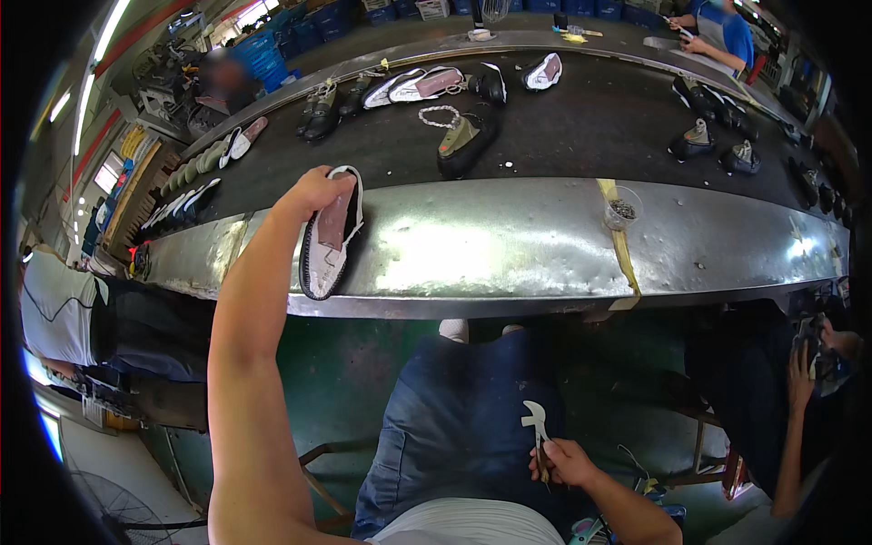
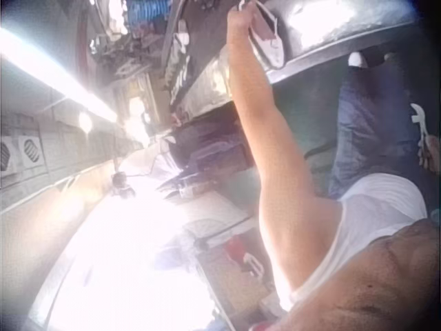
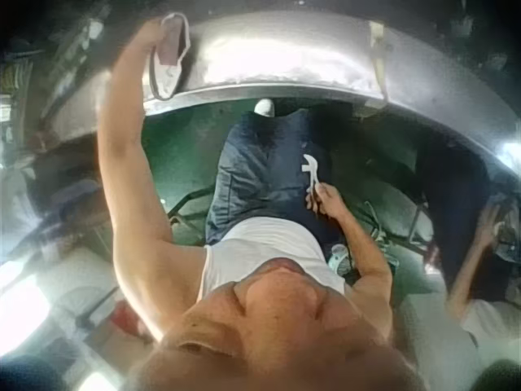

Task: Manually pulling and stretching the upper of a shoe over a last and securing it using pliers and hammering.

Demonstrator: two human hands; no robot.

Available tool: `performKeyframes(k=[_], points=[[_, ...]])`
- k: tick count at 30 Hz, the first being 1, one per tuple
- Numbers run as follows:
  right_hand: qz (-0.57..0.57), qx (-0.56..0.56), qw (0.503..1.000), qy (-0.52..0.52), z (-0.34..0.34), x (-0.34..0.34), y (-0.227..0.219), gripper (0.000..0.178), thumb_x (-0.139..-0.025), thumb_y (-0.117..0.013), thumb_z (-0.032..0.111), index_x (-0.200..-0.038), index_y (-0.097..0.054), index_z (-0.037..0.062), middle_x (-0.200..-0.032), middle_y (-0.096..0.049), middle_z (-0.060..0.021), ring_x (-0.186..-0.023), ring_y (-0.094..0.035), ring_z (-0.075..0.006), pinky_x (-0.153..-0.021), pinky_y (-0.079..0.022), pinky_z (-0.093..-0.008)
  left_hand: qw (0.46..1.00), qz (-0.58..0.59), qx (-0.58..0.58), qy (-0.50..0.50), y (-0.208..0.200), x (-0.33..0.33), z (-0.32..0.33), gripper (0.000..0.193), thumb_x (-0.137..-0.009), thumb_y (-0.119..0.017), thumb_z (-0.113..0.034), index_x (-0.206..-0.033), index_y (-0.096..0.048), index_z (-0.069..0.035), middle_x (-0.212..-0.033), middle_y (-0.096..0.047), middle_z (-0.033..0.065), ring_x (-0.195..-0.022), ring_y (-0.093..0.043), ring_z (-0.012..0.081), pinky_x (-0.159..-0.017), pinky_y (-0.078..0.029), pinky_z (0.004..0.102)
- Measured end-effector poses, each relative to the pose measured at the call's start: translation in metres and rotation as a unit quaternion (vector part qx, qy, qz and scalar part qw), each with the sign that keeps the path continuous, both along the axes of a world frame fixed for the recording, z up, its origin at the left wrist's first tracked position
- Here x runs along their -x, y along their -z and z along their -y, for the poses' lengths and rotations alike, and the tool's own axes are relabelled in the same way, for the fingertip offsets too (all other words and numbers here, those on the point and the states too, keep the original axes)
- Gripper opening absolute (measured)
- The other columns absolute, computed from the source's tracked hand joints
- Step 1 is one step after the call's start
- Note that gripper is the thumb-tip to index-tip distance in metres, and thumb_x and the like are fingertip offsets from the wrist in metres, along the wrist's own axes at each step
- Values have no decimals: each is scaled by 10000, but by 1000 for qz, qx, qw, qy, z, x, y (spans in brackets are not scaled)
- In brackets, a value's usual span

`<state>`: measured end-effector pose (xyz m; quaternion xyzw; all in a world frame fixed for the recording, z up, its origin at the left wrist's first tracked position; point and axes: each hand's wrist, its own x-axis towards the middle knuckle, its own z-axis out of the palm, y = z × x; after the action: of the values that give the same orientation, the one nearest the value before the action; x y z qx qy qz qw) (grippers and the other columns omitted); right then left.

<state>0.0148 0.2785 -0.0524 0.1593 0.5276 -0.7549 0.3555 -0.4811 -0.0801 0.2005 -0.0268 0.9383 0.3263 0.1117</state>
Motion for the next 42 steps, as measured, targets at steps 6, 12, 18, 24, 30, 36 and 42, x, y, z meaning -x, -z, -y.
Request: performKeyframes(k=[6,12,18,24,30,36,42], points=[[-21,-74,997,8,14,-13,-15,432,-1090,-366,345,-1128,-578,-29,-935,-690,-130,-790,-702,-213,-708,-561,-330,892,16,-441,100,3,-143,21,582,-933,-711,-330,-1408,-515,-58,-1182,-641,68,-1055,-603,154,-920,-503,328],[-108,-132,985,2,22,-16,-24,215,-1003,-581,170,-1125,-576,-6,-850,-655,-68,-703,-654,-141,-651,-544,-301,844,98,-524,57,138,-361,-19,602,-930,-710,-201,-1471,-467,-96,-1148,-615,29,-1046,-564,131,-957,-465,291],[-235,-221,945,-55,54,-32,-107,317,-955,-617,140,-1237,-576,3,-872,-674,-54,-739,-641,-133,-729,-524,-289,889,55,-449,69,181,-427,-43,636,-986,-635,-191,-1535,-319,-128,-1174,-579,38,-1093,-522,132,-999,-425,297],[-222,-219,937,-158,83,-28,-130,281,-980,-586,146,-1219,-589,-2,-947,-711,-80,-776,-657,-145,-746,-527,-296,870,100,-467,120,191,-430,-27,516,-1047,-521,-277,-1503,-332,-127,-1262,-552,85,-1197,-502,174,-1067,-378,319],[-195,-97,969,-116,96,-18,-111,266,-1004,-565,164,-1207,-581,-9,-945,-691,-83,-791,-649,-137,-736,-534,-298,917,-30,-351,185,195,-427,-25,559,-1046,-502,-333,-1503,-335,-58,-1546,-342,215,-1459,-331,303,-1178,-274,376],[-119,-158,965,-171,97,13,-116,204,-1030,-537,195,-1019,-588,-2,-761,-619,-49,-667,-621,-130,-662,-545,-286,927,36,-325,184,192,-410,-18,531,-1038,-561,-210,-1519,-374,-87,-1270,-606,74,-1156,-547,156,-1028,-433,307],[-356,-342,858,-140,104,11,-64,211,-989,-567,188,-1021,-580,-21,-753,-670,-162,-708,-670,-337,-673,-519,-423,887,76,-414,187,212,-397,-6,526,-1015,-586,-118,-1510,-409,-91,-1276,-598,47,-1169,-531,131,-1055,-407,293]])
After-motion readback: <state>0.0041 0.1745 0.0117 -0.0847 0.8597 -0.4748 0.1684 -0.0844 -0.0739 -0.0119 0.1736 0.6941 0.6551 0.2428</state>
